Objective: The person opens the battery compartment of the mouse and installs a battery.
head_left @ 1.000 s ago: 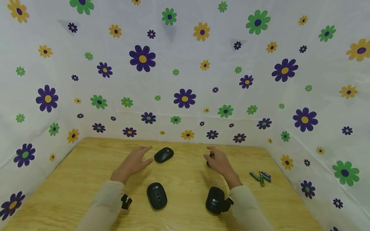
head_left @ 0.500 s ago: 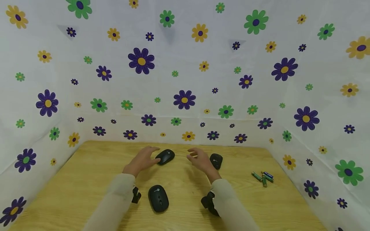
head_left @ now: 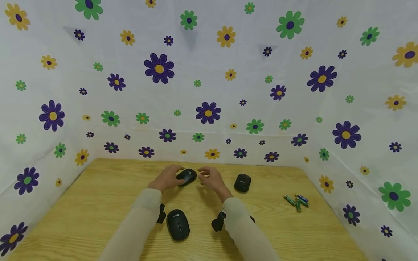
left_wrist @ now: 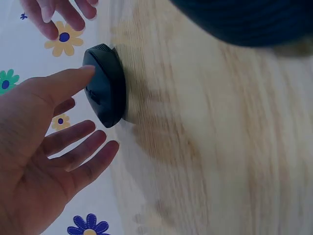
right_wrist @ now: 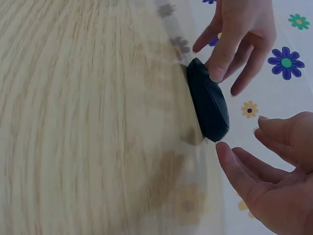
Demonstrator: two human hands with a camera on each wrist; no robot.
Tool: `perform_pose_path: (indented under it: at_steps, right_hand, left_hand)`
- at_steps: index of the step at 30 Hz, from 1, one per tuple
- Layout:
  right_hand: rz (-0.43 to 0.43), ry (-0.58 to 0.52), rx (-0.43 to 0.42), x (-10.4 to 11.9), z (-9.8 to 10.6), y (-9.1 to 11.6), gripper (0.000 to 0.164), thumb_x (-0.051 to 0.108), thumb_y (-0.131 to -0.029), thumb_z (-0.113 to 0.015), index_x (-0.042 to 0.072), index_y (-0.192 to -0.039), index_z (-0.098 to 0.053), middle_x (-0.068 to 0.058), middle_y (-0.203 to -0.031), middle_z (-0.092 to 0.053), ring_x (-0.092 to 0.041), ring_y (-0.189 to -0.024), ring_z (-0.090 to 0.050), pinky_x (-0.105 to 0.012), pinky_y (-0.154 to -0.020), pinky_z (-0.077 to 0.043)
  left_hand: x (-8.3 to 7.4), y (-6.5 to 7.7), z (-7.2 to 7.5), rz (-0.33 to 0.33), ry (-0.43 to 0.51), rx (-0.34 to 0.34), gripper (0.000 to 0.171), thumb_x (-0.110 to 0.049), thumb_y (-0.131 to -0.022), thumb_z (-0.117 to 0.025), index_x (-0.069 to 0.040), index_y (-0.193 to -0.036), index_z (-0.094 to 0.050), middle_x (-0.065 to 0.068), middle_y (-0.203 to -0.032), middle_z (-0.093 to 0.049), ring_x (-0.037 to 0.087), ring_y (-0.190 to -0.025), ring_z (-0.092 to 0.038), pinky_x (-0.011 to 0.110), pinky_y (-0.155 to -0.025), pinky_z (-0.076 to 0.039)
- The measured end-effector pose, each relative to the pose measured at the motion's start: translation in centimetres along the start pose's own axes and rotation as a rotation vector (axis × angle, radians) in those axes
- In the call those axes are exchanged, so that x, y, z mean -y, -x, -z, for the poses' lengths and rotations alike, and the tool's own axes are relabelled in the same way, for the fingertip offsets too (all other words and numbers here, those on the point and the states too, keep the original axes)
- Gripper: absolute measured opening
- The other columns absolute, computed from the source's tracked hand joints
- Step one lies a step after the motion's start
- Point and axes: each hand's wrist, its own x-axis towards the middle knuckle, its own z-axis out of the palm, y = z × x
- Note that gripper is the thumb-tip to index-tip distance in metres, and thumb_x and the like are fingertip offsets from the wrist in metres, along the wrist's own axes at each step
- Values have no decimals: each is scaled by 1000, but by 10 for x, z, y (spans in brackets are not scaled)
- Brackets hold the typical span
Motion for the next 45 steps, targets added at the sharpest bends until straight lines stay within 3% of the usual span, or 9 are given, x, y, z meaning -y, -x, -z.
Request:
perform_pose_path:
  at_steps: [8,14,21,32,37,45]
  right_hand:
    - [-49,-17,-10,3,-12,-9,35,9,-104,-60,-2,-137,-63,-31,-141,-59,-44,-122,-66,-44,-90,-65]
    - [-81,-25,-23,3,-16,-15,34,9,-104,-60,0,-136,-63,-29,-142,-59,-40,-115,-70,-44,-93,-64]
    - [-71,21,-25,0,-19,-19,32,9,-102,-62,1,-134,-66,-28,-138,-63,-44,-129,-60,-53,-103,-58]
    - [-22,21,-71,0,-12,-9,29,5,-101,-63,-1,-129,-69,-25,-132,-67,-42,-122,-66,-49,-99,-61]
    - [14,29,-118,5,-8,-5,25,3,-99,-66,0,-123,-72,-22,-130,-69,-40,-120,-67,-48,-98,-61]
    - [49,12,-150,13,2,-1,24,4,-100,-65,3,-122,-74,-22,-132,-68,-40,-117,-70,-45,-92,-64]
  left_hand:
    - [1,-6,-3,21,35,7,55,-20,-92,-79,-2,-141,-60,21,-143,-61,40,-133,-56,55,-110,-52]
    - [0,-7,-2,46,28,-10,60,-21,-87,-84,-3,-140,-61,19,-139,-64,35,-123,-62,51,-102,-57]
    - [-1,-10,-2,30,31,-17,58,-18,-84,-86,-4,-136,-64,18,-133,-67,32,-116,-65,49,-101,-57]
    - [-7,-9,0,-3,52,-11,50,-20,-86,-85,-6,-132,-69,14,-129,-70,27,-110,-67,47,-101,-57]
    - [-15,-2,5,-45,65,-35,44,-21,-88,-83,-9,-128,-71,13,-121,-72,24,-99,-67,43,-93,-59]
    - [-22,4,11,-60,102,-53,52,-27,-91,-79,-14,-139,-66,15,-125,-70,27,-108,-66,48,-96,-58]
